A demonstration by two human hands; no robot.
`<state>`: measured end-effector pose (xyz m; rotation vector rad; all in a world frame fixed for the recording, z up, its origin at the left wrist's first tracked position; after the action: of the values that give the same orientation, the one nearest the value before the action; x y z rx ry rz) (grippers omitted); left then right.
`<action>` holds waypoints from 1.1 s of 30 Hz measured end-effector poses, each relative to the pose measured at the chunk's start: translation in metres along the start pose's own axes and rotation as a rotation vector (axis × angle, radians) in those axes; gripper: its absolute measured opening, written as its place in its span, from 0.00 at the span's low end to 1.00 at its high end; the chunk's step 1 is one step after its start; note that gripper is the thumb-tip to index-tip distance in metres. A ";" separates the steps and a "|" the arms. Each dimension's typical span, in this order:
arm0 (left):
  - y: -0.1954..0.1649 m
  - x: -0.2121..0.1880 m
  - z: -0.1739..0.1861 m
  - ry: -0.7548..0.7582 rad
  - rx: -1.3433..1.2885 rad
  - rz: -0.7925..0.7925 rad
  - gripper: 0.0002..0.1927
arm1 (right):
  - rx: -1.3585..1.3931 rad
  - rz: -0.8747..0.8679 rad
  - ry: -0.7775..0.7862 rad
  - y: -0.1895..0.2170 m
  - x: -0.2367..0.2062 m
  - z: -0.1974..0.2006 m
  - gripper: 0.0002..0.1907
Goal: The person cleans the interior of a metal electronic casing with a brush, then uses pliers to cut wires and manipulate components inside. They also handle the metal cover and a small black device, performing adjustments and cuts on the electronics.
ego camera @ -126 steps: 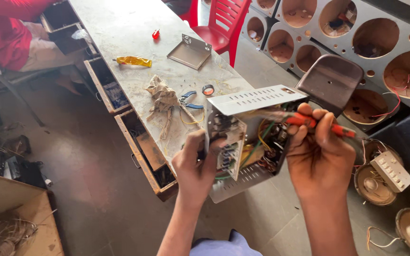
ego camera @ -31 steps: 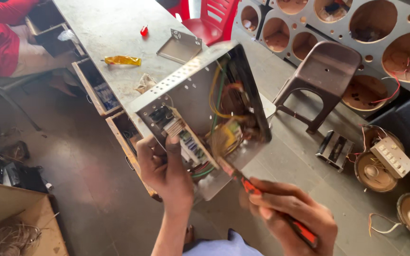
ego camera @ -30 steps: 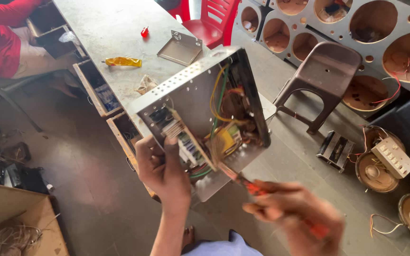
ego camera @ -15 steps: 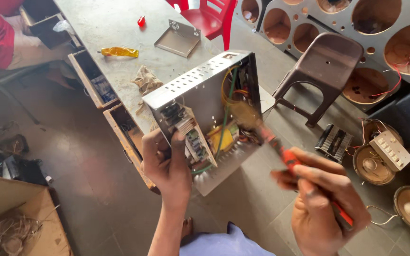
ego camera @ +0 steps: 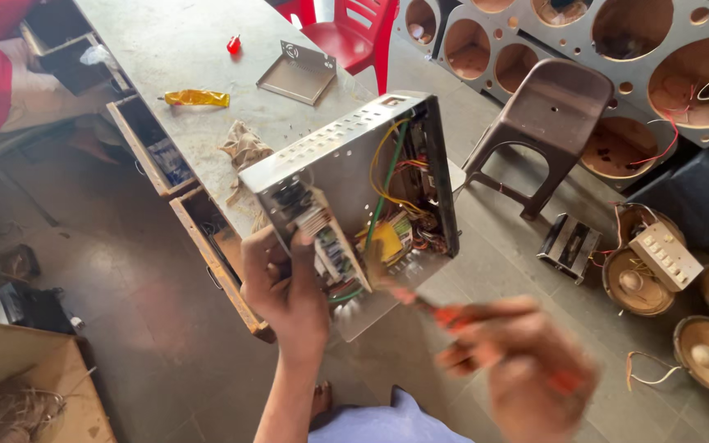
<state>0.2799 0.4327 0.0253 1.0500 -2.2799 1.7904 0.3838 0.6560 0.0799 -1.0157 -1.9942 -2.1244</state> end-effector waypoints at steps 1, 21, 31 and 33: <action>-0.003 0.002 0.001 -0.022 0.053 -0.024 0.04 | -0.031 0.044 -0.080 0.001 0.000 0.006 0.06; -0.025 -0.014 -0.003 0.000 0.254 -0.225 0.08 | -0.098 0.056 0.222 -0.025 -0.017 -0.012 0.09; -0.020 -0.008 -0.005 0.011 0.170 -0.207 0.07 | -0.385 0.191 0.264 0.009 -0.016 -0.035 0.04; -0.011 -0.003 -0.003 0.024 0.183 -0.197 0.07 | -0.115 0.052 0.295 -0.008 -0.019 -0.038 0.06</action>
<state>0.2867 0.4358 0.0347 1.2252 -1.9509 1.9442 0.3797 0.6156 0.0656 -0.7072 -1.7098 -2.2303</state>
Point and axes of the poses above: each hand's wrist, its own x-axis towards the middle knuckle, its own z-axis out of the back of the hand, y = z × x, the point moved 6 cm from there along x, towards the middle knuckle, and after that the axes turned 2 degrees about -y, right-handed, at the moved point
